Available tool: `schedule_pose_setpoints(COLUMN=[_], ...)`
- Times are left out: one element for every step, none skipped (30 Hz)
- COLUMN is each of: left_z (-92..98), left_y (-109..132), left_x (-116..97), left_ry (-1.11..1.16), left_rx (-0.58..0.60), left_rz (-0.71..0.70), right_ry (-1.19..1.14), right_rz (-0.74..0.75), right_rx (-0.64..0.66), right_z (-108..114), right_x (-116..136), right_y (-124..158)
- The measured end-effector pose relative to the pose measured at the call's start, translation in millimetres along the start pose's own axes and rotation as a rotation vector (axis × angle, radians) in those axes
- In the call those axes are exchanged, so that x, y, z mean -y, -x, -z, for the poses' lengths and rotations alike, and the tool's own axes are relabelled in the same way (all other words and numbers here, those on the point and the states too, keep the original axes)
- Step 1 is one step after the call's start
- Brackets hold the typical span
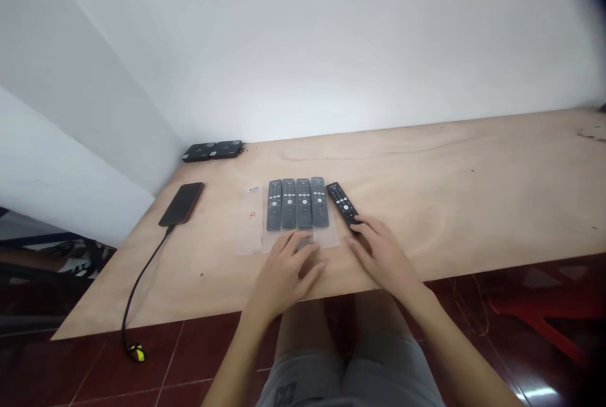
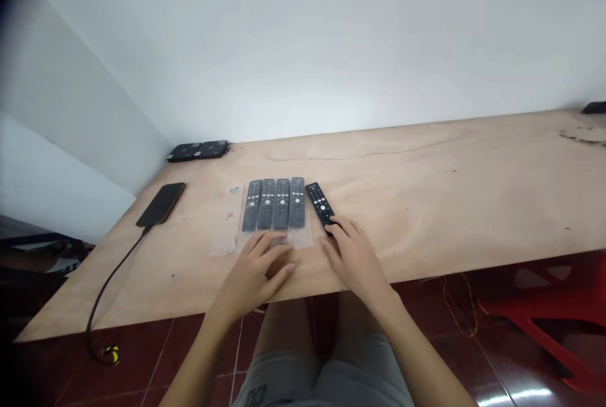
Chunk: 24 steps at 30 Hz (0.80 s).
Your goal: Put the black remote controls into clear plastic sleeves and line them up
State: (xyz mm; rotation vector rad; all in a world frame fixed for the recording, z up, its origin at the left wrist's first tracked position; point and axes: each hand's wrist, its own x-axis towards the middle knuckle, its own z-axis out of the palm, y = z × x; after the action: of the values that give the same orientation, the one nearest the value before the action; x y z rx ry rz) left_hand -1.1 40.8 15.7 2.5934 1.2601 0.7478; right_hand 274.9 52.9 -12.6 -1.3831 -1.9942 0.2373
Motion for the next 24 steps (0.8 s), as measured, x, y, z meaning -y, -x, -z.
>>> schedule_pose_setpoints(left_z=[-0.2, -0.6, -1.1, -1.6, -2.0, -2.4, -2.6, -2.6, -2.3, -1.9, -1.3, -0.5, 0.4, 1.2, 2.0, 2.7, 3.4, 4.1, 4.9, 5.9, 7.2, 8.5, 9.7, 10.5], left_y=[0, 0, 1, 1, 1, 1, 1, 1, 1, 1, 1, 1, 2, 4, 6, 9, 12, 17, 21, 25, 29, 33, 35, 37], left_x=[0, 1, 1, 2, 2, 3, 3, 4, 4, 3, 2, 1, 0, -1, -3, -4, -4, -4, -3, -3, -2, -2, -2, -3], left_ry=[0.002, 0.004, 0.007, 0.010, 0.014, 0.017, 0.021, 0.027, 0.035, 0.045, 0.057, 0.072, 0.089, 0.107, 0.128, 0.148, 0.168, 0.187, 0.206, 0.226, 0.245, 0.261, 0.274, 0.283], left_rx=[-0.008, -0.016, -0.023, -0.029, -0.033, -0.037, -0.041, -0.044, -0.048, -0.053, -0.058, -0.060, -0.057, -0.051, -0.040, -0.024, -0.013, -0.007, -0.011, -0.026, -0.044, -0.061, -0.071, -0.071], left_rz=[0.001, 0.002, 0.002, 0.003, 0.003, 0.001, -0.002, -0.009, -0.020, -0.034, -0.050, -0.066, -0.077, -0.085, -0.088, -0.086, -0.080, -0.066, -0.045, -0.020, 0.009, 0.041, 0.077, 0.112], right_ry=[-0.034, -0.067, -0.104, -0.138, -0.164, -0.178, -0.195, -0.222, -0.247, -0.265, -0.278, -0.286, -0.294, -0.304, -0.325, -0.349, -0.372, -0.393, -0.412, -0.431, -0.448, -0.462, -0.473, -0.479], right_rz=[-0.011, -0.022, -0.033, -0.050, -0.068, -0.081, -0.102, -0.126, -0.144, -0.157, -0.162, -0.158, -0.144, -0.123, -0.095, -0.058, -0.020, 0.013, 0.037, 0.050, 0.054, 0.052, 0.046, 0.040], right_rx=[-0.030, -0.051, -0.045, -0.034, -0.025, -0.012, -0.004, 0.008, 0.027, 0.048, 0.076, 0.111, 0.150, 0.189, 0.230, 0.254, 0.267, 0.279, 0.291, 0.303, 0.314, 0.323, 0.329, 0.329], right_z=[7, 16, 26, 37, 49, 60, 72, 82, 90, 96, 100, 102, 101, 98, 93, 87, 80, 73, 67, 62, 57, 54, 51, 49], right_x=[-5, -12, -19, -28, -37, -45, -54, -61, -66, -69, -69, -67, -63, -57, -50, -42, -33, -25, -18, -12, -7, -2, 1, 3], right_y=[6, 14, 24, 34, 44, 54, 62, 69, 74, 77, 77, 76, 72, 67, 61, 55, 49, 44, 39, 34, 30, 26, 22, 19])
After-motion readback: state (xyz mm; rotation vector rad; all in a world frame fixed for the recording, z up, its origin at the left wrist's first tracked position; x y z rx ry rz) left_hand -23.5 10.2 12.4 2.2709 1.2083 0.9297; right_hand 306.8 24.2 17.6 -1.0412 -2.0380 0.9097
